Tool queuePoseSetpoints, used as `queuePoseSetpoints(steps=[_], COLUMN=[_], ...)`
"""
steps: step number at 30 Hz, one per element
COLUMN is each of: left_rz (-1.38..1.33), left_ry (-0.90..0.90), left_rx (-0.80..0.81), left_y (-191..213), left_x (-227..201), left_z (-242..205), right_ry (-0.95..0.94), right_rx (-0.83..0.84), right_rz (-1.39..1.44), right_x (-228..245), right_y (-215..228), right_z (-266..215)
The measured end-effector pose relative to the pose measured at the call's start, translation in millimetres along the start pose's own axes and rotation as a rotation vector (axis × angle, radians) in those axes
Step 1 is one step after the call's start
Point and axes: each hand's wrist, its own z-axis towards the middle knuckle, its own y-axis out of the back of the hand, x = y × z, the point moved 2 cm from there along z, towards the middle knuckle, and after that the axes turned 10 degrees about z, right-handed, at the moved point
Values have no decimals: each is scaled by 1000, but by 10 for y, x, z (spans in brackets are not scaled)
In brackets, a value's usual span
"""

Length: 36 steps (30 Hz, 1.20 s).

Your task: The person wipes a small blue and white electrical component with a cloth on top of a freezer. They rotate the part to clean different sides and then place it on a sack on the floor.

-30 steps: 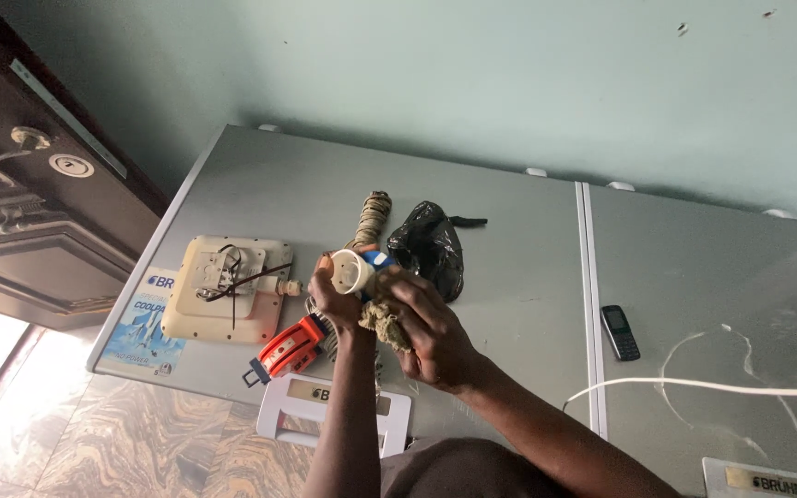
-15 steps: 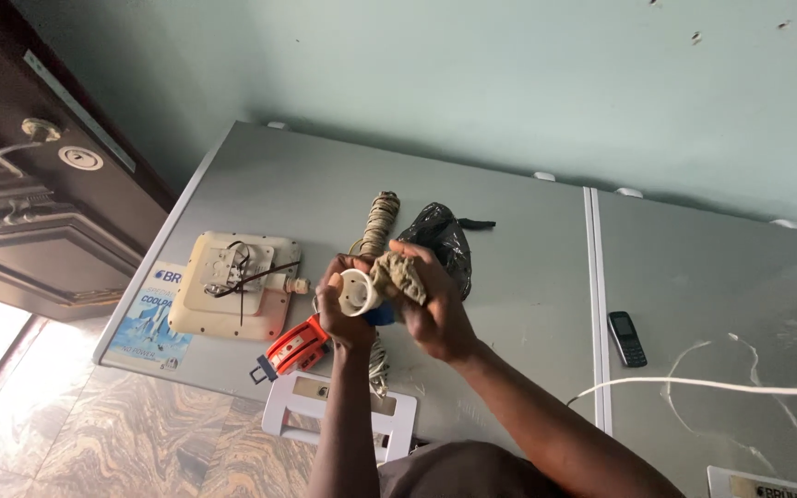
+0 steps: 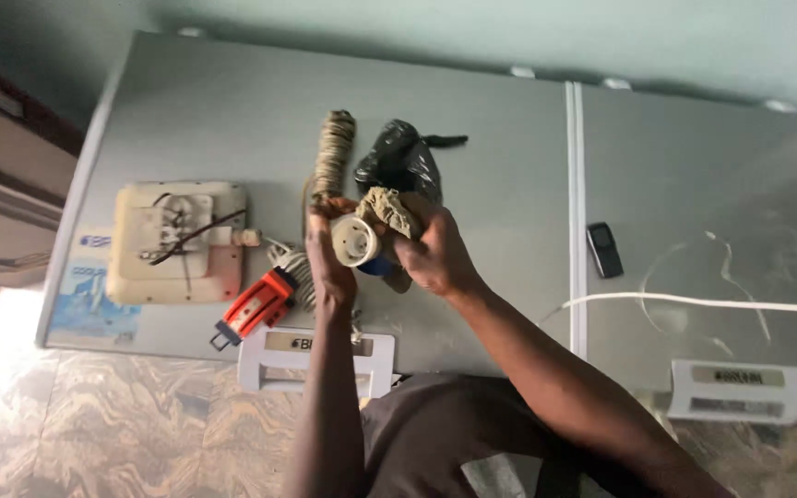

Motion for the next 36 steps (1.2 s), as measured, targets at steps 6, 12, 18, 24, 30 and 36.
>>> queuePoseSetpoints(steps=[6, 12, 18, 24, 30, 36], left_rz=[-461, -545, -381, -749, -961, -936], left_ry=[986, 847, 661, 886, 1115, 769], left_rx=[254, 54, 123, 251, -12, 7], left_y=[-597, -714, -846, -1010, -1061, -1426], left_x=[117, 154, 612, 744, 373, 1586], left_z=[282, 478, 378, 345, 657, -175], right_ry=[171, 453, 328, -110, 63, 447], right_rx=[-299, -216, -170, -155, -264, -149], right_rz=[-99, -538, -359, -188, 70, -576], right_x=[-429, -216, -363, -700, -181, -418], right_y=[363, 235, 488, 779, 647, 356], right_z=[128, 167, 536, 910, 649, 431])
